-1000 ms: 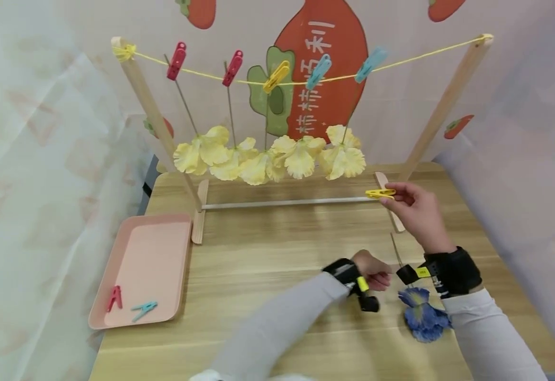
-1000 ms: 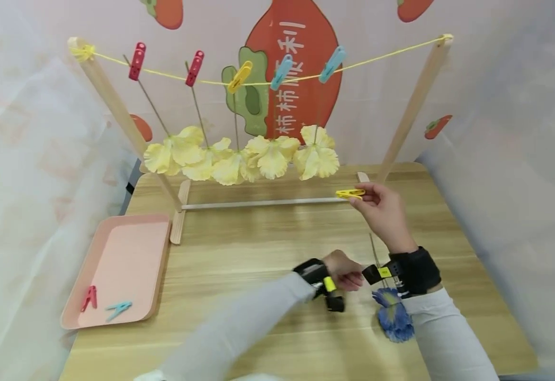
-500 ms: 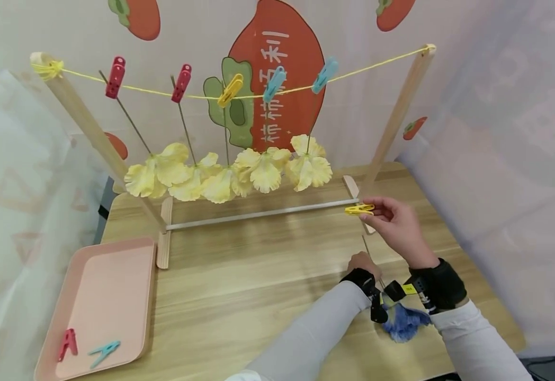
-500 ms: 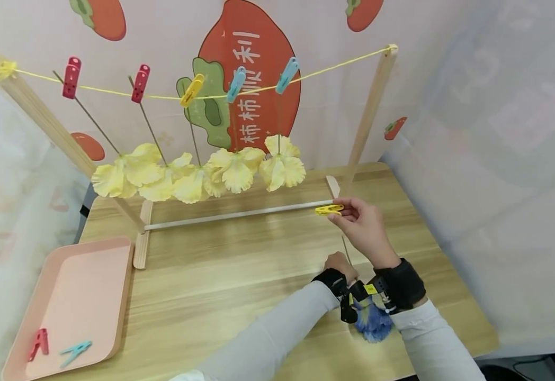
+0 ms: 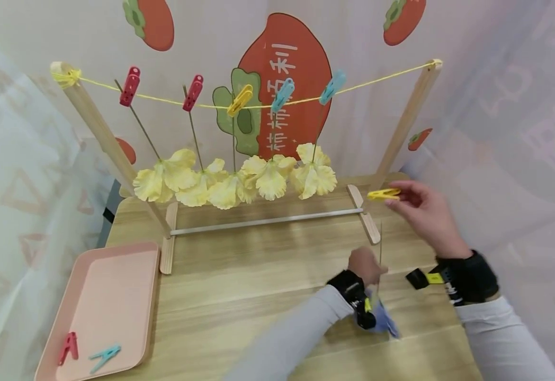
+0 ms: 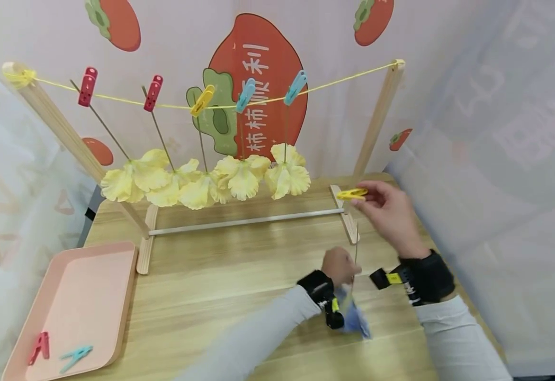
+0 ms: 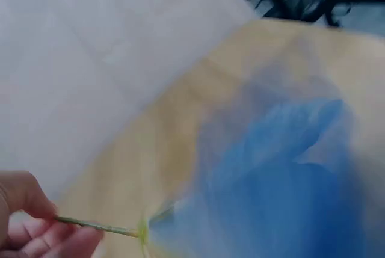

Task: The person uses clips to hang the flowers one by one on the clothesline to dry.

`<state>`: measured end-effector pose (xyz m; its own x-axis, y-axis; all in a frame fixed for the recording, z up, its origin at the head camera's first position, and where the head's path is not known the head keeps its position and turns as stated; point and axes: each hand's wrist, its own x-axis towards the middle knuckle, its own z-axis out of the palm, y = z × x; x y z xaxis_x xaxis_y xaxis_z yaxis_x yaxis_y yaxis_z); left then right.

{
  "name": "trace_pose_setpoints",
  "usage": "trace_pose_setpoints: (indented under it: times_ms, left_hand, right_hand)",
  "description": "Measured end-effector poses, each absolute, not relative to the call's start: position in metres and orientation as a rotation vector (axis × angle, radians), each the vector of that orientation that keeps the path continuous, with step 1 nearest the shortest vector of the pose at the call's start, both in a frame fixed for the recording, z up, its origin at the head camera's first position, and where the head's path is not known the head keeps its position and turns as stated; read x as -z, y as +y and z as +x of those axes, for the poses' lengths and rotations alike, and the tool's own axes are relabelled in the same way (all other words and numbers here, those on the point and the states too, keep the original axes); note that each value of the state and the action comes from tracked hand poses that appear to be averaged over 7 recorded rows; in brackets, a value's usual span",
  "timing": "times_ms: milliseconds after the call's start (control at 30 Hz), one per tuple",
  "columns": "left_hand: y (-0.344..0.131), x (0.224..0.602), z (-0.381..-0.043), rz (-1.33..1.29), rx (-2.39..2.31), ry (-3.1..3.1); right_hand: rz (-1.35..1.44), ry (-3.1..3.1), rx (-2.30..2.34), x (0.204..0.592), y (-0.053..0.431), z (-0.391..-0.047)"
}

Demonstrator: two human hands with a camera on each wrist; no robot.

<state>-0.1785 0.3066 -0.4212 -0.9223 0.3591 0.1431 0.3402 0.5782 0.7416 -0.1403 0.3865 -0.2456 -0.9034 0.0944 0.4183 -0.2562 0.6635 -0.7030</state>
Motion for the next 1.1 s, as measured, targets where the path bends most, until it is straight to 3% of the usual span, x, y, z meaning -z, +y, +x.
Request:
trace_pose_setpoints:
  times_ms: [267,467,667,1100]
  left_hand:
    - [0.260,0.294,-0.235,1.019,-1.868,2.737]
    - [0.248,0.237,-0.260,1.183,-1.941,2.876]
    - [0.241,0.211,-0.271,1.084,-1.929,2.947]
    - [0.245,0.203,-0.273,0.946,-1.899,2.981]
  right_hand:
    - [0.220,-2.297,-1.013,0.154,0.409,-0.148]
    - [0.249,-2.354,-0.740,0.104,0.404,-0.169]
    - [0.271,-2.481,-0.503,0.063,0.395,-0.193]
    - [0.239,-2.773,-0.320,0.009,0.392,-0.227]
